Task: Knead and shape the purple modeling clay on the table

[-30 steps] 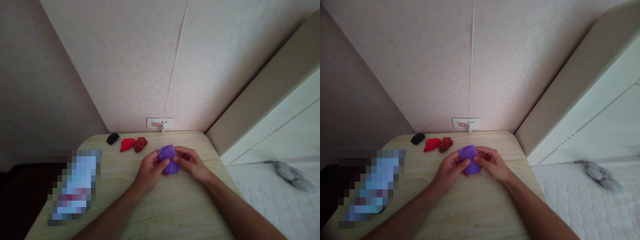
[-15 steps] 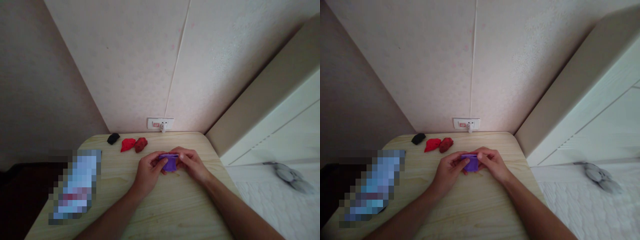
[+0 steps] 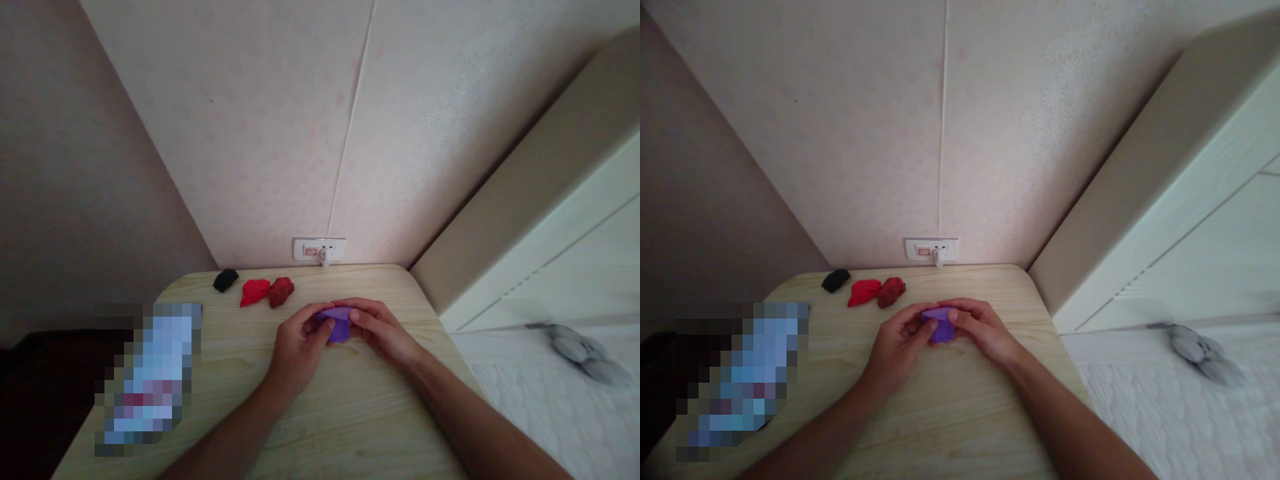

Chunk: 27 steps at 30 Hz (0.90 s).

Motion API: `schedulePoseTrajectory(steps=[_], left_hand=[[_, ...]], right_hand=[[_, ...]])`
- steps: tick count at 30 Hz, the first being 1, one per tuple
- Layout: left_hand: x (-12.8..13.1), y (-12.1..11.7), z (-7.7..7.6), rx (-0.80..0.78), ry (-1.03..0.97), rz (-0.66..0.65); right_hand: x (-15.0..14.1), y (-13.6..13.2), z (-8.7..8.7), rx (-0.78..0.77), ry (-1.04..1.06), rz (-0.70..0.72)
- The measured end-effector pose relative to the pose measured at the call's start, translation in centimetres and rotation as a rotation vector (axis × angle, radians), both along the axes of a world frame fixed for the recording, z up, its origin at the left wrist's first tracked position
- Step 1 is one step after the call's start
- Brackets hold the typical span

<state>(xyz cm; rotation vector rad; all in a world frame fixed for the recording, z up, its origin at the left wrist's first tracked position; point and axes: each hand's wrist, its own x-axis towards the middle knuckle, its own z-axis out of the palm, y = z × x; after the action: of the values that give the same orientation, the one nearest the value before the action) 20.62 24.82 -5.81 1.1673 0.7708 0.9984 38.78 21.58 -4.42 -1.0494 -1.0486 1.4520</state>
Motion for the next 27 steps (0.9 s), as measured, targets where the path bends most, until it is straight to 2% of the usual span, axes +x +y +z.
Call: schedulePoseTrajectory(steps=[4, 9, 17, 27], left_hand=[[-0.23, 0.2, 0.14, -0.052, -0.153, -0.059], [0.17, 0.51, -0.03, -0.081, -0.068, -0.005], [0.24, 0.46, 0.25, -0.076, -0.077, -0.002], [0.19, 0.63, -0.1, -0.039, -0.021, -0.015]], right_hand=[[-0.02, 0.17, -0.38, 0.094, -0.088, -0.058], [-0.55, -0.17, -0.45, 0.225, -0.2, -0.069], [-0.23, 0.04, 0.04, 0.089, -0.21, -0.082], [-0.65, 0.06, -0.11, 0.108, -0.14, -0.082]])
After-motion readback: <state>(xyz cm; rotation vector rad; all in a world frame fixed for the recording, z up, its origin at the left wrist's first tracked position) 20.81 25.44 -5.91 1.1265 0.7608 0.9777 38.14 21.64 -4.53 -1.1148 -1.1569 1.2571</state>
